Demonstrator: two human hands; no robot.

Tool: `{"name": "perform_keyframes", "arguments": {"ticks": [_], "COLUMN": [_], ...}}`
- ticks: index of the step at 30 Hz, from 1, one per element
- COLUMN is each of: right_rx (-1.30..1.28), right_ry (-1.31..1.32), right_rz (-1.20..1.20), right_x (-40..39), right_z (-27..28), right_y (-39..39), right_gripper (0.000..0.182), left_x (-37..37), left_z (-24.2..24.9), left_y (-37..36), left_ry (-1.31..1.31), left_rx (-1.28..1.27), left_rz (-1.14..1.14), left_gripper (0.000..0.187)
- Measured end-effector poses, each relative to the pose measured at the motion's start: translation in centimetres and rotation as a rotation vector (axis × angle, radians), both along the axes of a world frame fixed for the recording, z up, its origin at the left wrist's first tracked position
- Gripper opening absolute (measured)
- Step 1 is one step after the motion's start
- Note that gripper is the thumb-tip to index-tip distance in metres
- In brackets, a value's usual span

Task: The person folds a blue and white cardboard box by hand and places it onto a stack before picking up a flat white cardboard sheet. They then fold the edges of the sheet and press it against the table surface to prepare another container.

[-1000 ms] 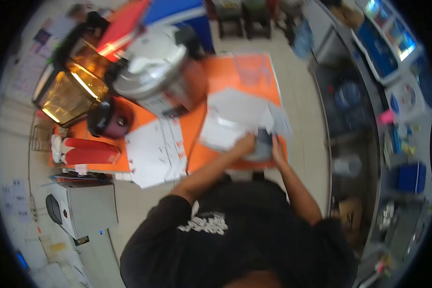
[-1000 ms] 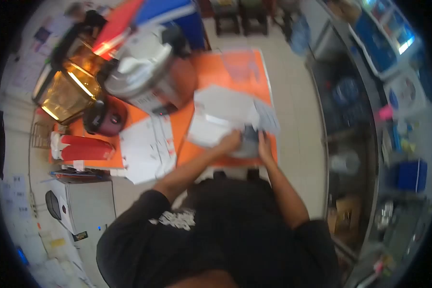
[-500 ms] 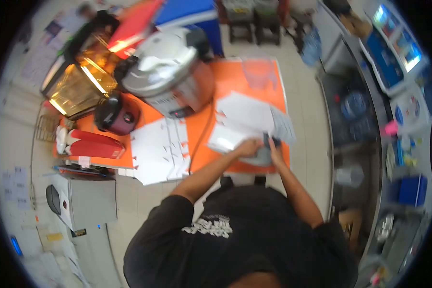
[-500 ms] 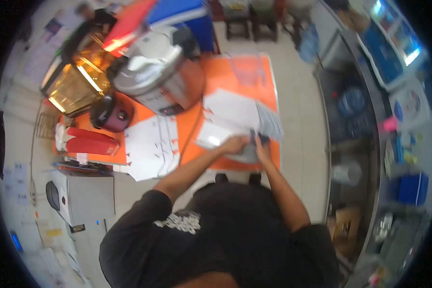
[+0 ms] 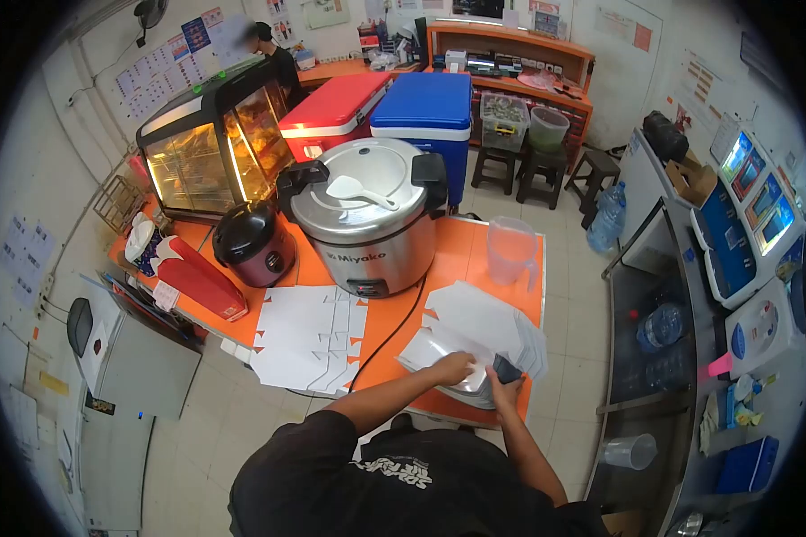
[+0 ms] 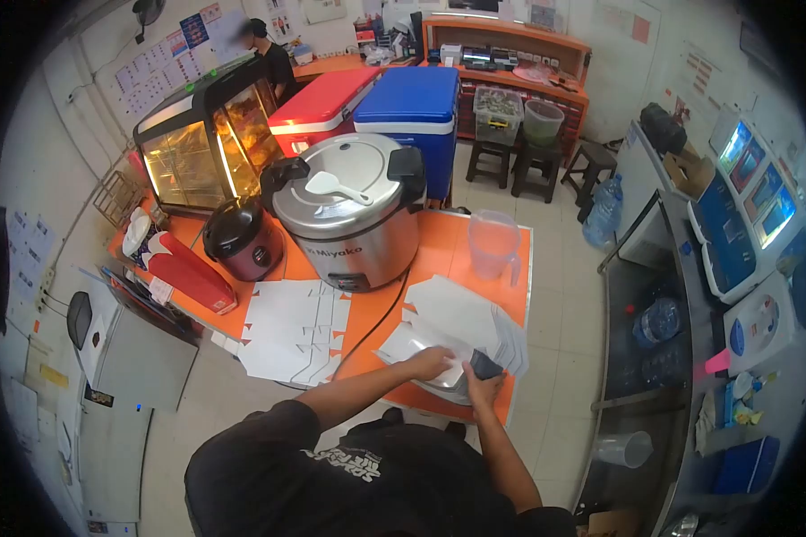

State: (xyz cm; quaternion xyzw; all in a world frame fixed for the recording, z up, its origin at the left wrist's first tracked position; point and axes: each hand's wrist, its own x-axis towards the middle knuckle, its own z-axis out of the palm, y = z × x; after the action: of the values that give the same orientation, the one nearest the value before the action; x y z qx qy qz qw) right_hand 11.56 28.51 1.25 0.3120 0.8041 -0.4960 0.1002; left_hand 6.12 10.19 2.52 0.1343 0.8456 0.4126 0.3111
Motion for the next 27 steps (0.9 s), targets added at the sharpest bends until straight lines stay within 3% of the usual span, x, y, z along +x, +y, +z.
{"name": "perform_keyframes", "arguments": {"ticks": [1,2,4,8,14,17,18,19,20,21,23,24,26,27], "right_rx": [0.002,0.011,0.022,0.039,0.171,0.233,0.185,0.135,0.162,0.176,0.183,0.176,0.141,0.143], "right_ry": [0.006,-0.002,-0.009,-0.134,-0.165,-0.088,-0.099,-0.098,-0.128,-0.144,-0.164,-0.156,-0.133,-0.135], "right_rz": [0.003,0.024,0.051,0.044,0.036,0.028,0.018,0.003,0.026,-0.018,-0.064,-0.066,-0.065,-0.062], "right_x": [-0.3,-0.5,-0.9,-1.8,-2.0,-2.9,-2.0,-1.8,-1.8,-2.0,-1.7,-1.9,-1.7,-1.3], "right_z": [-0.2,-0.5,-0.6,-0.4,-1.8,-8.4,-6.5,-3.6,-3.1,-2.8,-3.0,-3.3,-2.8,-2.1], "right_y": [0.0,0.1,0.0,-1.1,-1.3,0.5,0.2,-0.5,-0.5,-0.8,-1.5,-1.0,-1.0,-0.8], "right_gripper": [0.133,0.132,0.131,0.128,0.127,0.123,0.121,0.119,0.119,0.117,0.116,0.116,0.115,0.115], "left_x": [0.2,0.5,0.9,0.5,0.1,0.1,-0.6,-2.5,-1.1,-0.3,1.0,2.4,3.9,5.2], "left_z": [-0.1,-0.2,-0.4,-0.5,-0.7,-1.2,-1.3,-1.2,-3.3,-1.4,0.5,2.5,-2.7,-2.3], "left_y": [-0.6,-0.7,-0.8,0.3,1.9,1.6,1.0,-0.8,-2.6,-3.9,-8.5,-11.0,-18.6,-21.6], "left_ry": [0.434,0.437,0.284,0.096,0.009,-0.025,-0.015,0.013,0.361,0.378,0.51,0.521,0.754,0.737], "left_rx": [-0.34,-0.339,-0.493,-0.5,-0.538,-0.542,-0.52,-0.258,0.127,0.317,0.322,0.201,-0.052,-0.161], "left_rz": [-0.072,-0.067,-0.068,-0.096,-0.036,-0.115,-0.109,-0.275,0.088,0.382,0.745,0.959,1.131,1.217], "left_gripper": [0.051,0.051,0.072,0.089,0.1,0.101,0.097,0.079,0.057,0.041,0.033,0.032,0.042,0.046]}}
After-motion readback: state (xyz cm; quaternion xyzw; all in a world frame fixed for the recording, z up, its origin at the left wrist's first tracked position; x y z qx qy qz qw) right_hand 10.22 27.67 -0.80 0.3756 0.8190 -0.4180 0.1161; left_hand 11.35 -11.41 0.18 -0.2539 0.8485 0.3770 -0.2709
